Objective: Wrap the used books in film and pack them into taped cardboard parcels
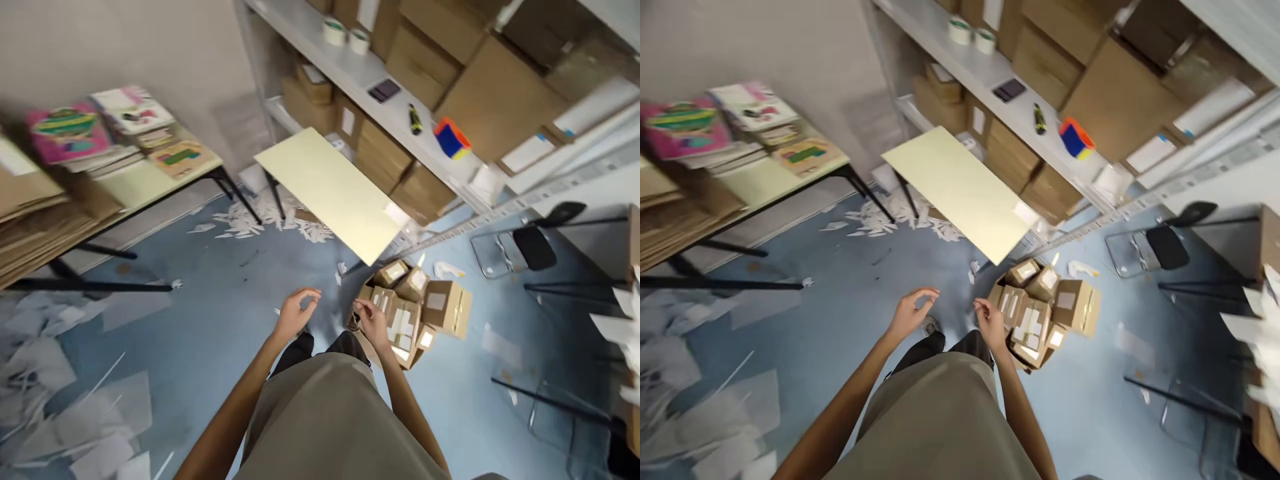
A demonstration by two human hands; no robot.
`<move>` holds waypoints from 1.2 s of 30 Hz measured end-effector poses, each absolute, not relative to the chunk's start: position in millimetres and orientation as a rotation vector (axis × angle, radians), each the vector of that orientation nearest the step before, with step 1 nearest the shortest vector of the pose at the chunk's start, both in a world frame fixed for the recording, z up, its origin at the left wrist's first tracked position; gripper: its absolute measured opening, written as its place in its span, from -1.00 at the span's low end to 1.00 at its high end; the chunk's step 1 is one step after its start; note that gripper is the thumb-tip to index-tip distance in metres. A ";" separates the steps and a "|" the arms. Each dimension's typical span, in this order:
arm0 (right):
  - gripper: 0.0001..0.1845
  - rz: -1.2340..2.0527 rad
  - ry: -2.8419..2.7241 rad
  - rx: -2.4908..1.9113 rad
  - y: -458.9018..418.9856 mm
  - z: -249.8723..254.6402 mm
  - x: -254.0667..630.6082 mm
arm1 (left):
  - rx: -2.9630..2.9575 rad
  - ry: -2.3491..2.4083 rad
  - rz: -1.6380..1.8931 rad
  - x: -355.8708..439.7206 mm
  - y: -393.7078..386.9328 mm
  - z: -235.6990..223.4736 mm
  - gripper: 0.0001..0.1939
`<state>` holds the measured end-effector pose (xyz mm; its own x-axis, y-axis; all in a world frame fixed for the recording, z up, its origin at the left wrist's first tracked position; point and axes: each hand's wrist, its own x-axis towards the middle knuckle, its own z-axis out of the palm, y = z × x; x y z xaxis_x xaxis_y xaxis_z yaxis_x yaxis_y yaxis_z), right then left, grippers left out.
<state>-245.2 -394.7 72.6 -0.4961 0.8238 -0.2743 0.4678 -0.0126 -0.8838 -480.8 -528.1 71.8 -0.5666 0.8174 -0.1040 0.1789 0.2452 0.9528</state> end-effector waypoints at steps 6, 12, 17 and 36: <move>-0.54 1.612 -2.151 -1.063 -410.7 86.9 -380.4 | 0.600 2.110 1.502 -594.2 -610.4 80.7 -0.70; -0.54 1.737 -2.180 -0.957 -404.6 81.9 -500.4 | 0.281 2.202 1.570 -658.1 -648.0 82.7 -0.66; -0.50 1.840 -2.186 -0.877 -392.4 69.7 -608.9 | 0.213 2.250 1.597 -731.6 -644.3 92.3 -0.65; -0.56 1.936 -2.499 -0.370 -351.6 103.4 -991.8 | -0.121 2.322 1.794 -1031.3 -608.4 72.1 -0.59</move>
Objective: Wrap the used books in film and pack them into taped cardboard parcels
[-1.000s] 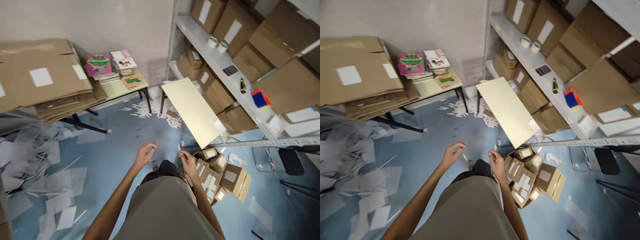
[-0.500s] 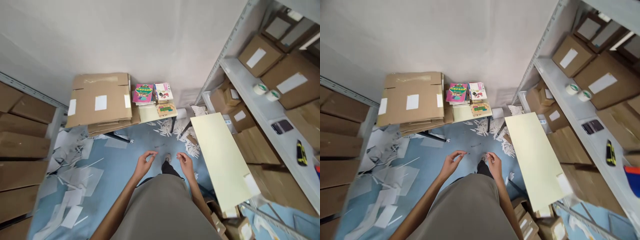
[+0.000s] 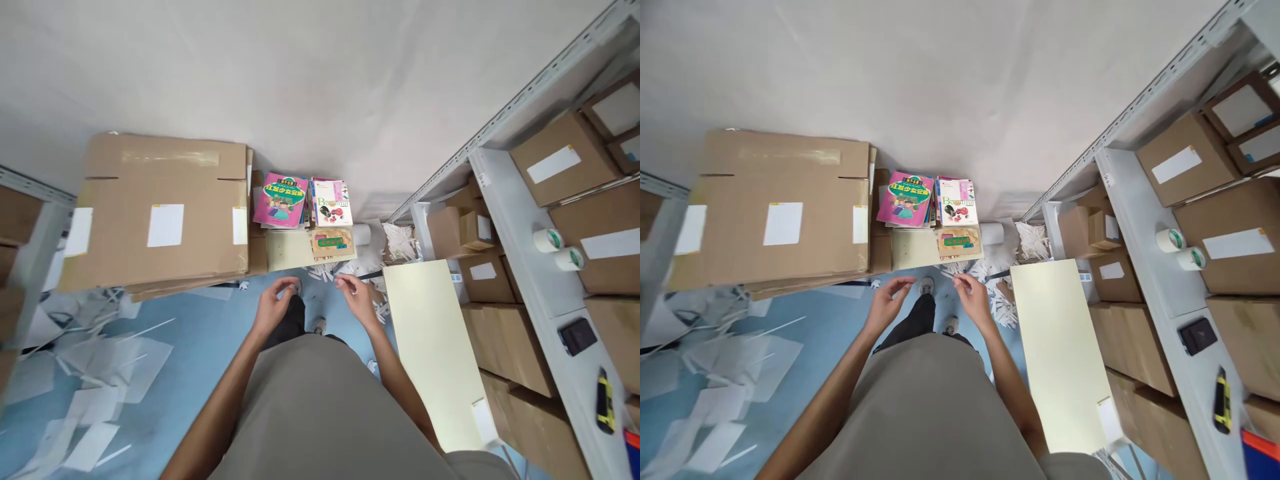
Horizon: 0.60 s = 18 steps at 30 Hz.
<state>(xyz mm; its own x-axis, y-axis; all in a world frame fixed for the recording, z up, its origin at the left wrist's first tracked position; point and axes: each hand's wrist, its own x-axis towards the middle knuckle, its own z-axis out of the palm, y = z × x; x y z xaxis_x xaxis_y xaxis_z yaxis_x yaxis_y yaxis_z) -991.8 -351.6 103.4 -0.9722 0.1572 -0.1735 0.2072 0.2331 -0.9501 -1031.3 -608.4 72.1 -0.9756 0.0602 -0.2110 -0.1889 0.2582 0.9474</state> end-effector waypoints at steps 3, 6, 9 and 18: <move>-0.55 -1.883 2.381 0.429 -365.9 95.5 -1019.3 | -0.172 2.310 1.816 -1087.8 -620.2 54.8 -0.54; -0.54 -1.830 2.372 0.470 -382.5 90.7 -1050.3 | -0.220 2.329 1.782 -1147.7 -636.1 40.4 -0.47; -0.60 -1.689 2.469 0.426 -400.8 83.8 -1093.3 | -0.222 2.438 1.704 -1208.2 -651.1 26.5 -0.42; -0.48 -1.073 2.601 0.342 -456.2 34.1 -1266.5 | -0.354 2.531 1.327 -1323.9 -643.5 -12.3 -0.21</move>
<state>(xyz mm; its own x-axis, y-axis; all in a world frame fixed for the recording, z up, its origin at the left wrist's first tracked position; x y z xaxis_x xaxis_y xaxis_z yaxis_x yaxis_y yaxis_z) -1266.5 -456.2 34.1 -0.9247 0.1017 -0.3669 0.3309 0.6914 -0.6422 -1323.9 -643.5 -12.3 -0.9363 -0.0935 -0.3387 -0.3317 0.5527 0.7645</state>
